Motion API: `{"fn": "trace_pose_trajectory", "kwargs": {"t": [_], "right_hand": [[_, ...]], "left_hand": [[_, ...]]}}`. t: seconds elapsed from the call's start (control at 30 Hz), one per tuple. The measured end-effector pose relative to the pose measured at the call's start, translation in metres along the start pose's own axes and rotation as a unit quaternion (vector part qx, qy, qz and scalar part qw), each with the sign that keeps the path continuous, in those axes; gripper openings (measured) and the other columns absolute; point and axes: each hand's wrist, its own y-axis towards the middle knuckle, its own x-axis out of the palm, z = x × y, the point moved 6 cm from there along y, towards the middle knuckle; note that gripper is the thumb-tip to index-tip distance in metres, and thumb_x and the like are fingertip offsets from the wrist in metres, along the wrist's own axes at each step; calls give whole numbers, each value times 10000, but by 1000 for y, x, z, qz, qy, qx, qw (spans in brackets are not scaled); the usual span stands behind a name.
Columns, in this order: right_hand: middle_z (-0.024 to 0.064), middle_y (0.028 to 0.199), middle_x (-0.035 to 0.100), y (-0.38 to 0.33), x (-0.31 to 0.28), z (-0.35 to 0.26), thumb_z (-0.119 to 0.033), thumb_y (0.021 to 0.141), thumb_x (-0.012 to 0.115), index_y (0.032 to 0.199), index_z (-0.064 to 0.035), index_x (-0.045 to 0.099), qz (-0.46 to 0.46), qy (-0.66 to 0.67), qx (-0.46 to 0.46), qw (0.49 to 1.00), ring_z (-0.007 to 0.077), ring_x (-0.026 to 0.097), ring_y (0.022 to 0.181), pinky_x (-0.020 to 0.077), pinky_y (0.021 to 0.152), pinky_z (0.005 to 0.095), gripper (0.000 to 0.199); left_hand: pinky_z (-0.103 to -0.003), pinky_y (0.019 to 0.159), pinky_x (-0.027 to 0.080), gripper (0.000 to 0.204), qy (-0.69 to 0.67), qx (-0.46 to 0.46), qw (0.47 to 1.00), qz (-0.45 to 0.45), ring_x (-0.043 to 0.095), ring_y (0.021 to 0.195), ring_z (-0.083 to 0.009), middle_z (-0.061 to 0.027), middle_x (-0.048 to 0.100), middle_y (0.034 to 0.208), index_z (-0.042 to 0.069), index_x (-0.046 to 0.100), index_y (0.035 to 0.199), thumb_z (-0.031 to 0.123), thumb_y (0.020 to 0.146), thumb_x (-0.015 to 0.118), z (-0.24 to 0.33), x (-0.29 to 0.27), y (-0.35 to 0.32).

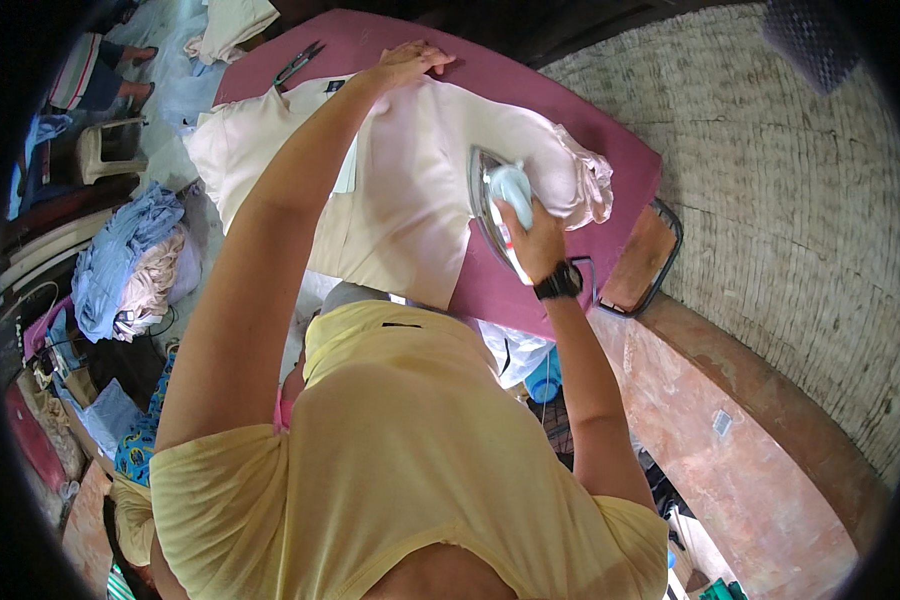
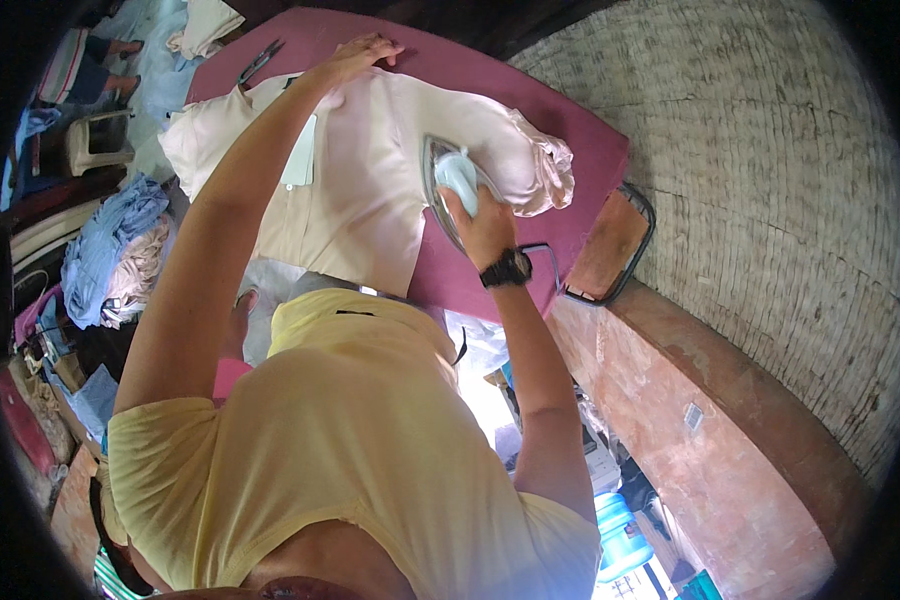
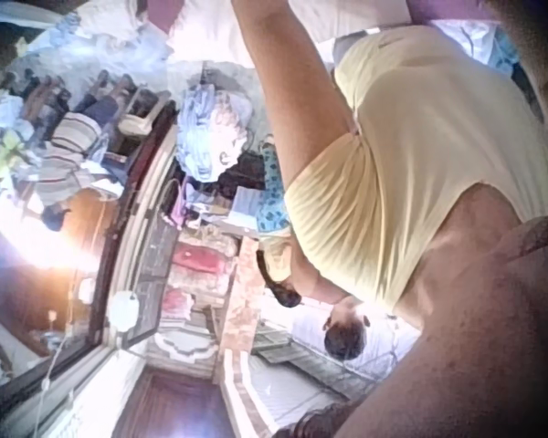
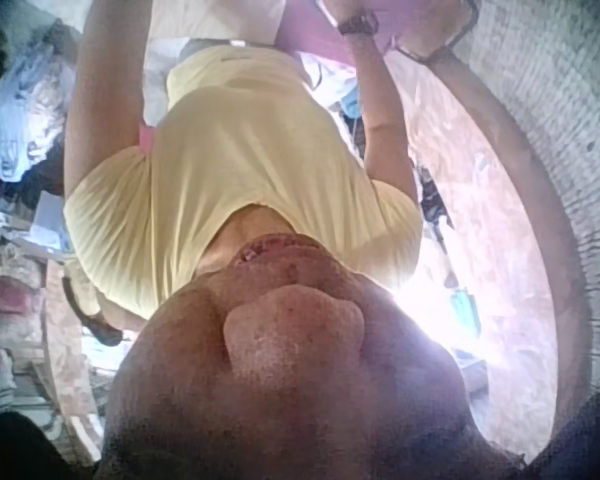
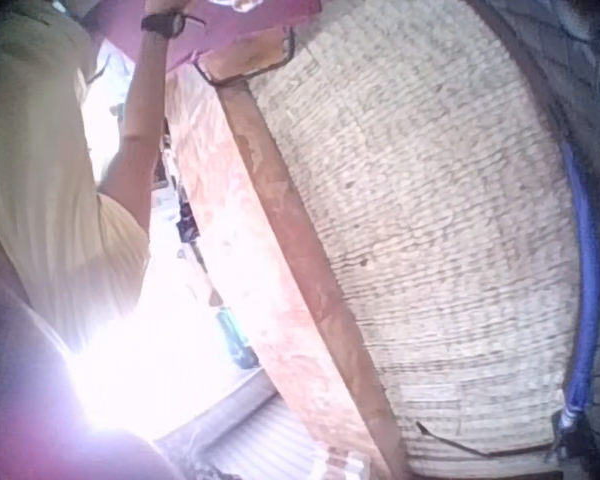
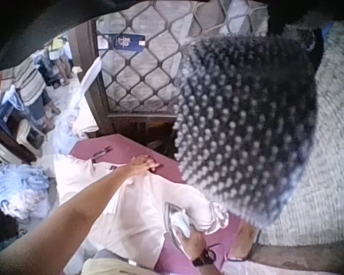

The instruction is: The person irons a shirt and a pillowcase on an ironing board using an iron, smoothing the fabric by hand and pressing it with the tool before folding the finished items.

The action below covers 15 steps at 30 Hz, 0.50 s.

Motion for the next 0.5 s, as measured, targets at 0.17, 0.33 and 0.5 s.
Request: {"fn": "trace_pose_trajectory", "kwargs": {"t": [0.17, 0.33, 0.5], "right_hand": [[256, 896, 679, 94, 9, -60, -609, 873, 548, 987, 12, 661, 54, 21, -16, 998, 461, 639, 882, 497, 786, 522, 641], [310, 949, 654, 159, 8, -84, -666, 829, 554, 968, 33, 672, 73, 57, 33, 995, 461, 625, 966, 494, 830, 528, 722], [240, 1034, 669, 89, -9, -57, -644, 838, 556, 1144, -54, 640, -3, 34, 13, 999, 441, 624, 964, 487, 859, 505, 669]], "left_hand": [[-330, 882, 379, 361, -169, -67, 983, 11, 512, 892, -163, 2, 531, 889, 136, 587, 1035, 457, 926, 460, -16, -4, 3], [-317, 804, 393, 330, -280, -65, 955, 67, 491, 843, -164, -6, 523, 854, 110, 546, 980, 426, 927, 467, -39, 8, 13], [-429, 937, 368, 299, -117, -61, 991, 28, 528, 1068, -214, -31, 553, 1087, 158, 547, 1131, 367, 961, 419, -25, 2, 8]]}}
